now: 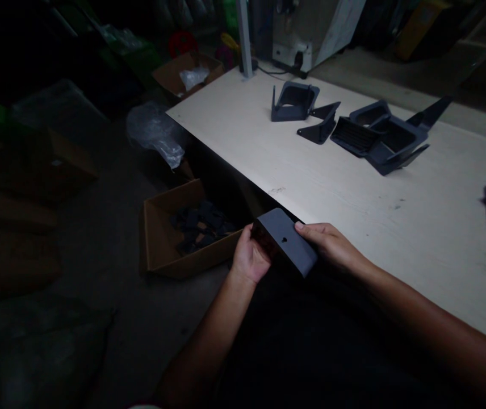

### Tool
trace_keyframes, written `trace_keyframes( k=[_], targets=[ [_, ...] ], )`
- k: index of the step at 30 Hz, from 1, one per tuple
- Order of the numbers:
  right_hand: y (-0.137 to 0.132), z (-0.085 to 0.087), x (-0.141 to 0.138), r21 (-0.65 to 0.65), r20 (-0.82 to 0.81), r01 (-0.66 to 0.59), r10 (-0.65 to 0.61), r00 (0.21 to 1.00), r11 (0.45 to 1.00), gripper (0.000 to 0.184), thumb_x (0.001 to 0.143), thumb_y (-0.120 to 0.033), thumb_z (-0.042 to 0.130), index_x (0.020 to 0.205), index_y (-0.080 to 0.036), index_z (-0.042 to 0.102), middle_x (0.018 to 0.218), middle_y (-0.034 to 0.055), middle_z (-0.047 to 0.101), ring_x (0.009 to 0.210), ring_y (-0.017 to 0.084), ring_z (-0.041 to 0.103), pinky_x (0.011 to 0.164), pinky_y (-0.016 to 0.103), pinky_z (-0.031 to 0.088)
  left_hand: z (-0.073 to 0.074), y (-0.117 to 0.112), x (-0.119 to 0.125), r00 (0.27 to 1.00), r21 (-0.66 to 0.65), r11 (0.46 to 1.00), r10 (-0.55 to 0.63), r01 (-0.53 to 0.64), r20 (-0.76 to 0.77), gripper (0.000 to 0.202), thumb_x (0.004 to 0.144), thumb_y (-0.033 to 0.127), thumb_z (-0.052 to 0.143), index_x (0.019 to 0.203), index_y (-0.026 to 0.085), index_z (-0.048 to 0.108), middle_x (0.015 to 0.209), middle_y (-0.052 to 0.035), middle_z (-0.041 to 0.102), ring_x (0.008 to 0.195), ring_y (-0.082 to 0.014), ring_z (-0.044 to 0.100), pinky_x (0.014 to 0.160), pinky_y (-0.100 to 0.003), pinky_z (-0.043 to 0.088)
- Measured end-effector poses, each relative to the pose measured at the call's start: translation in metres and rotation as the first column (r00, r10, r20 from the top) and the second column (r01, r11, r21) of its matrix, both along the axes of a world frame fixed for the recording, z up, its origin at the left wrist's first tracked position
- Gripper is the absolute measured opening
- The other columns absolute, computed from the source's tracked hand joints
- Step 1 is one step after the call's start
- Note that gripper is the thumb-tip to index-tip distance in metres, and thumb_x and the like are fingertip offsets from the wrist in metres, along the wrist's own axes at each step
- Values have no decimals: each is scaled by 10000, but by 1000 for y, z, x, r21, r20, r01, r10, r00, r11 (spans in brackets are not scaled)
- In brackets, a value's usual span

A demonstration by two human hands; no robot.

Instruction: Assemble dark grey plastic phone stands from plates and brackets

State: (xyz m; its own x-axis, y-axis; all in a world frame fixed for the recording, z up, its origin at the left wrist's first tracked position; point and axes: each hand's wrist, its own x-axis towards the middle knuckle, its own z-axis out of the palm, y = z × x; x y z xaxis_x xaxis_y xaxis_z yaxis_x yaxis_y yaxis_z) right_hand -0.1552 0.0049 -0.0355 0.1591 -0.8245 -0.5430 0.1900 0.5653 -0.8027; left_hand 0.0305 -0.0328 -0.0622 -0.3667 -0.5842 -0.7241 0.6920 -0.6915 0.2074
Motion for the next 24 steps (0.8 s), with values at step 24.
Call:
trace_keyframes(
  k=[24],
  targets=[
    [-28, -40, -73, -439, -415, 263, -453, 789, 859, 384, 899, -594, 734, 917, -215, 795, 963, 117, 774, 931, 302, 722, 1039, 564, 534, -82, -1, 87, 856, 125, 866, 440, -485, 273, 336, 888, 129, 561, 1211, 81, 643, 924, -130, 751, 819, -238, 764, 760, -349, 645]
  ],
)
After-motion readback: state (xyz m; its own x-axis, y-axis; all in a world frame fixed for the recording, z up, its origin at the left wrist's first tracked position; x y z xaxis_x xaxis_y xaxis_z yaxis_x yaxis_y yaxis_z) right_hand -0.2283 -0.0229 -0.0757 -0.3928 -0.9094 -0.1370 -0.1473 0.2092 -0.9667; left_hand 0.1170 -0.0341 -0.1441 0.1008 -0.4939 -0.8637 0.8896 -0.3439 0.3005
